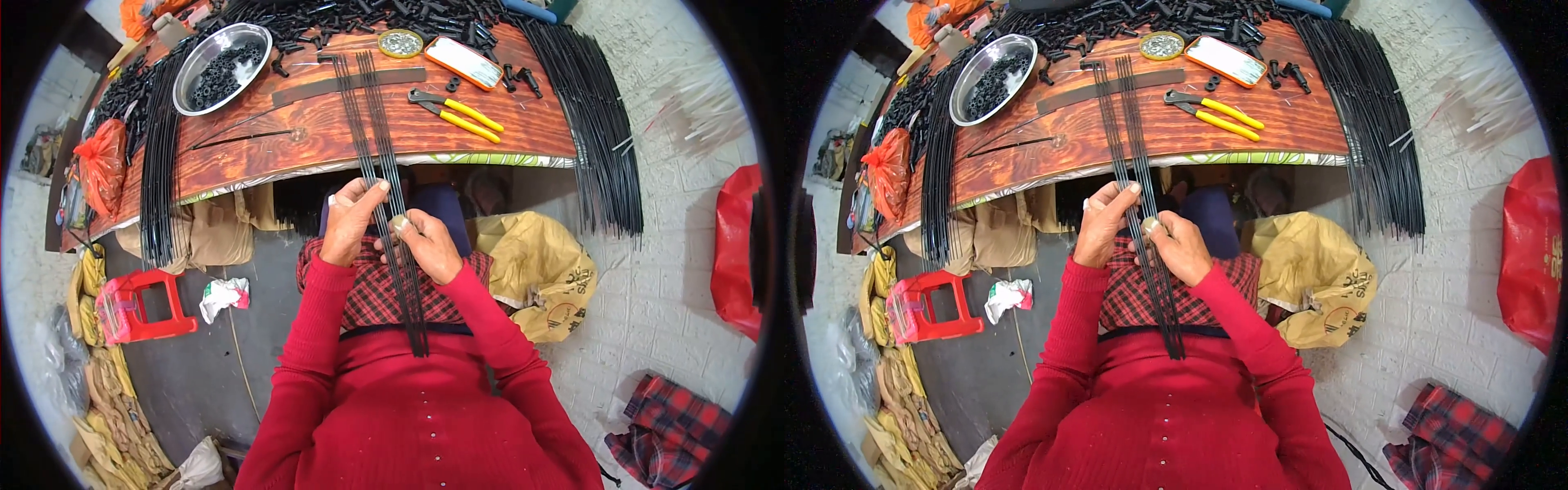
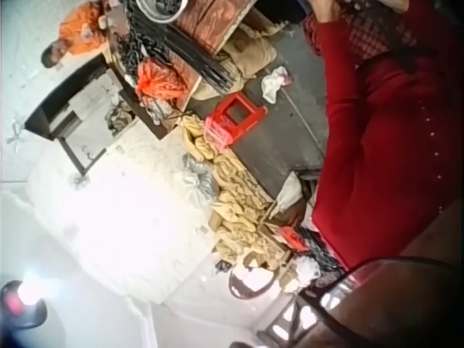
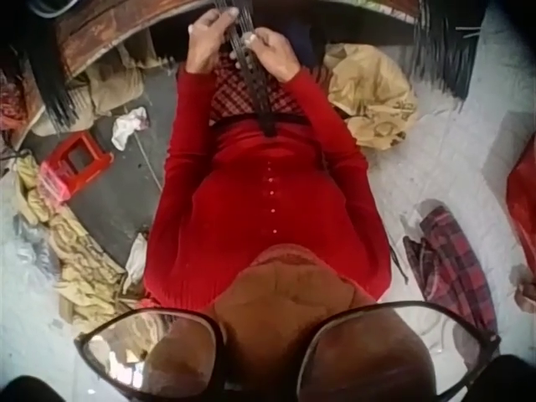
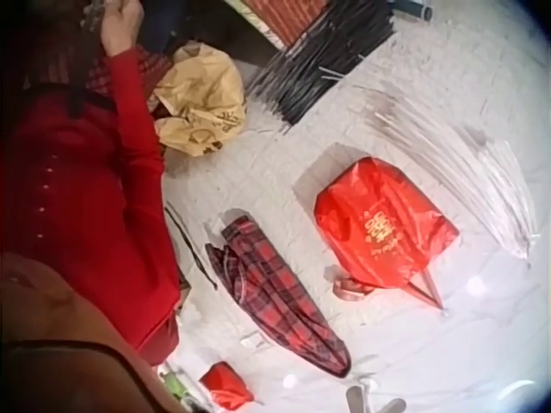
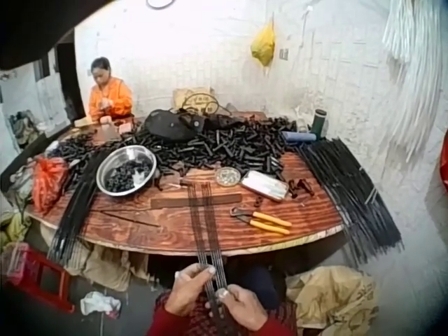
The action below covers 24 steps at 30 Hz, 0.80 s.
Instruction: Bundling and securing thin black industrial strips at a workbench.
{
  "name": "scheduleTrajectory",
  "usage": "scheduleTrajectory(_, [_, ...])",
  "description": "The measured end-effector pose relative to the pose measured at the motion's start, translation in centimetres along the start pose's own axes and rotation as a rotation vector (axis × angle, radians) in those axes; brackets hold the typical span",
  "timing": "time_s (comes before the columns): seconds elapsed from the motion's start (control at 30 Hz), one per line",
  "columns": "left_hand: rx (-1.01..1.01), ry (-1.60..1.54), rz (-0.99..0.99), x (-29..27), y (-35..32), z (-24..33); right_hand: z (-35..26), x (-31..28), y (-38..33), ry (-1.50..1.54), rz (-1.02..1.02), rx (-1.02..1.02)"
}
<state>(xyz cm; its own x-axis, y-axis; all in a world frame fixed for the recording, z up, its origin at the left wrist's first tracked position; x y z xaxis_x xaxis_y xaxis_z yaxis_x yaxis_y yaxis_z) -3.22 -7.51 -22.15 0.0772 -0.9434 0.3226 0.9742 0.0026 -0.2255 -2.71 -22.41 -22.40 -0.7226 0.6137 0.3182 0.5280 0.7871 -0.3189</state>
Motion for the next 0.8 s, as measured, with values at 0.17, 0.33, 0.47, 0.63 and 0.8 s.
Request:
scheduleTrajectory(0.17, [0.002, -0.059, 0.005, -0.30, 0.16, -0.67, 0.29, 0.21, 0.24, 0.056, 0.031, -0.067])
scheduleTrajectory(0.33, [-0.004, -0.066, 0.010, -0.46, 0.49, -0.74, 0.28, 0.08, 0.26, 0.074, -0.040, -0.054])
scheduleTrajectory(0.47, [0.008, -0.036, 0.019, -0.82, 0.79, -0.69, -0.31, 0.36, 0.55, 0.105, -0.043, -0.033])
scheduleTrajectory(0.63, [0.015, -0.029, 0.026, -0.76, 0.87, -0.39, -0.26, 0.28, 0.63, 0.108, -0.053, -0.074])
scheduleTrajectory(0.8, [0.036, -0.015, 0.015, -0.42, 0.63, 0.07, -0.21, 0.34, 0.66, 0.134, -0.066, -0.042])
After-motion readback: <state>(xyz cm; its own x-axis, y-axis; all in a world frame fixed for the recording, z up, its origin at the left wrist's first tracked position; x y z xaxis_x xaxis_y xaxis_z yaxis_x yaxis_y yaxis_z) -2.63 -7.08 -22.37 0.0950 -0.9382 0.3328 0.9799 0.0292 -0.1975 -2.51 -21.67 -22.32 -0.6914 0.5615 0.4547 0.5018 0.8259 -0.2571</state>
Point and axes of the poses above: each hand's wrist, its own y-axis towards the middle knuckle, its own x-axis out of the palm, z = x × y, the point moved 5 cm from there along y, towards the middle knuckle, and after that the axes turned 15 degrees about -z, right-handed, at the moved point
